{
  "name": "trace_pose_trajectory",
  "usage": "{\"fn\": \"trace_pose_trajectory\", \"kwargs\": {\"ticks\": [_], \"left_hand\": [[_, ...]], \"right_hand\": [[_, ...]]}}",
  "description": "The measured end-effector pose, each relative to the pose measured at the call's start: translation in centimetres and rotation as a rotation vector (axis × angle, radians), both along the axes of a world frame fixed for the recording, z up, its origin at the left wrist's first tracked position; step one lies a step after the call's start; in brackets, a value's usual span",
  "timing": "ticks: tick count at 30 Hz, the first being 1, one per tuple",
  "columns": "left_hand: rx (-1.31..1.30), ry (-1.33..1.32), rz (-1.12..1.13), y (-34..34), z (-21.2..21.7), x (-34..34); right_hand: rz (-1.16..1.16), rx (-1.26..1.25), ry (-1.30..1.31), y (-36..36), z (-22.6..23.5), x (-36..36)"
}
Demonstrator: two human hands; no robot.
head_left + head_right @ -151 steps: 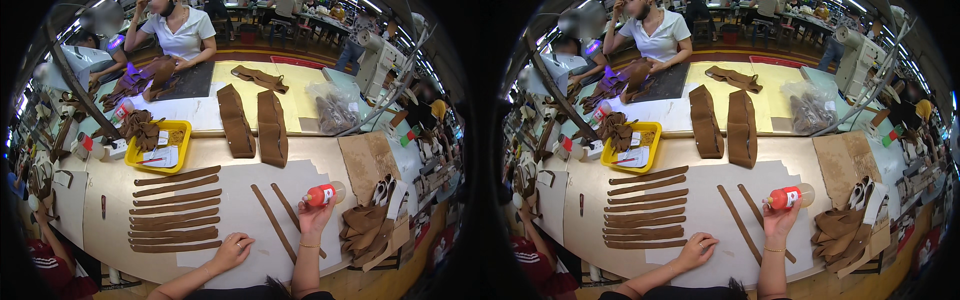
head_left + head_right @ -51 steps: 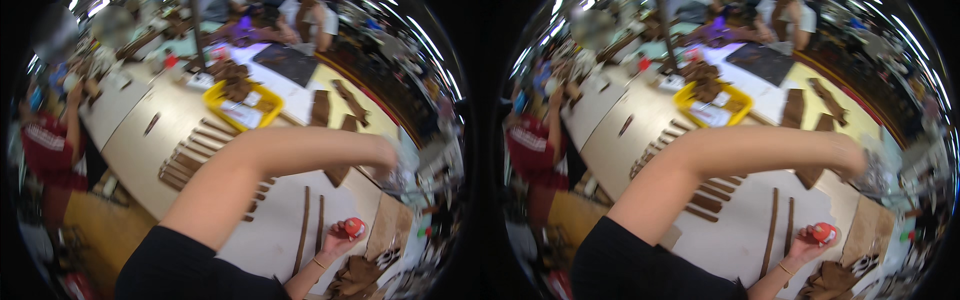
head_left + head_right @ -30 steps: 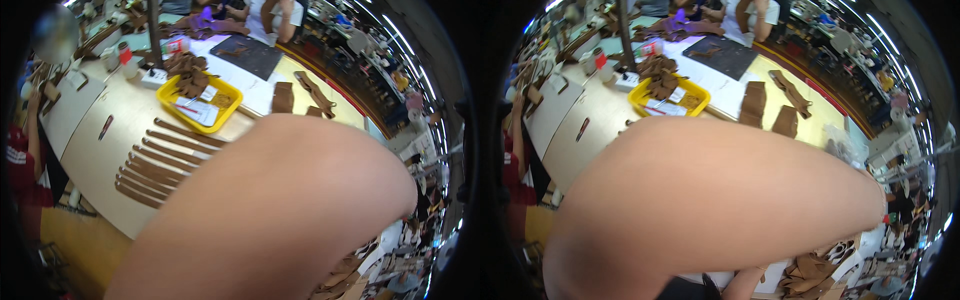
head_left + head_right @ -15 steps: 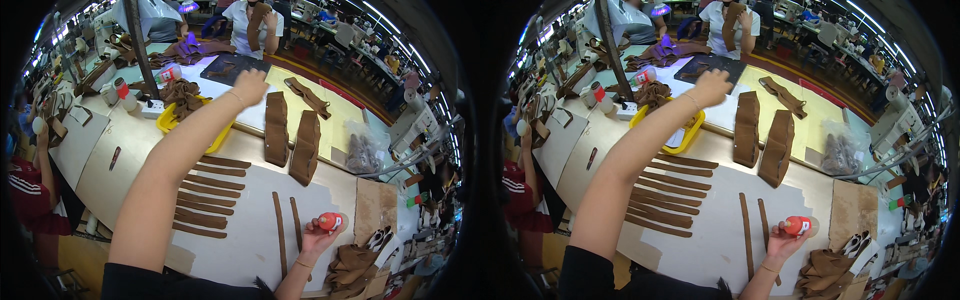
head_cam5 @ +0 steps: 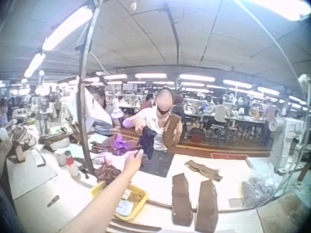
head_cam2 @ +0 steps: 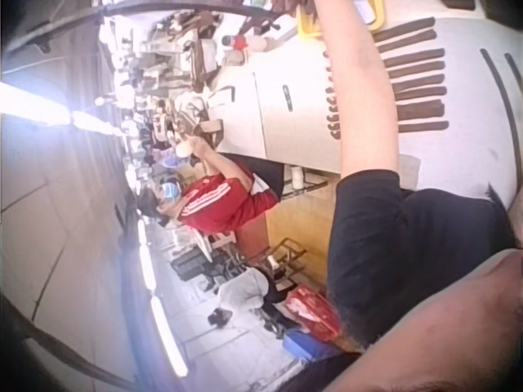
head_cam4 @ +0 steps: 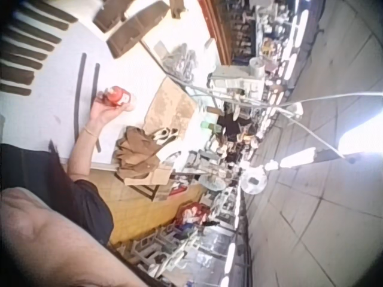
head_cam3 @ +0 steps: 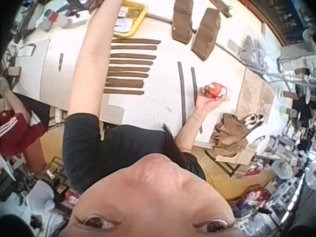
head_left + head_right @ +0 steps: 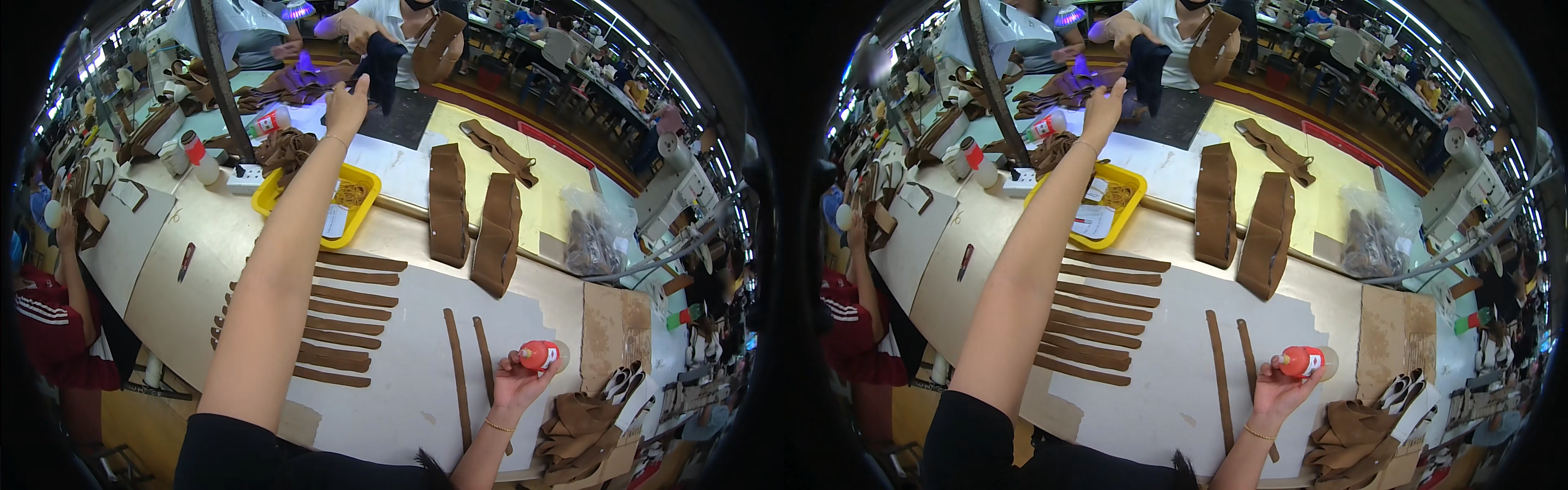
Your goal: The person applies glue from a red-capped bottle to brown leather pieces and long leather strips on a white worktable. They handle the pieces one at a time, apply glue along edges, and place them back on the table. The person also wipes the glue bottle nozzle with a dark cloth during the process.
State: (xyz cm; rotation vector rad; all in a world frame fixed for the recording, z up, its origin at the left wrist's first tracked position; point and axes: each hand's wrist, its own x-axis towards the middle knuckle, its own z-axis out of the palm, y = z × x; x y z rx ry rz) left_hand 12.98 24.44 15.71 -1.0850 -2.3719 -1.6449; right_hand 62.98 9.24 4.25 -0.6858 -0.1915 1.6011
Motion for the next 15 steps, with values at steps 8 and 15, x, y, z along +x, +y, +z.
{"fn": "trace_pose_trajectory", "kwargs": {"ticks": [8, 15], "left_hand": [[-0.015, -0.086, -0.349, -0.9, 2.4, 6.2], [0.091, -0.553, -0.839, -11.1, 6.6, 16.9]], "right_hand": [[-0.006, -0.023, -0.006, 0.1, -1.0, 1.8], [-0.127, 0.026, -0.006, -0.6, 3.2, 0.2]]}}
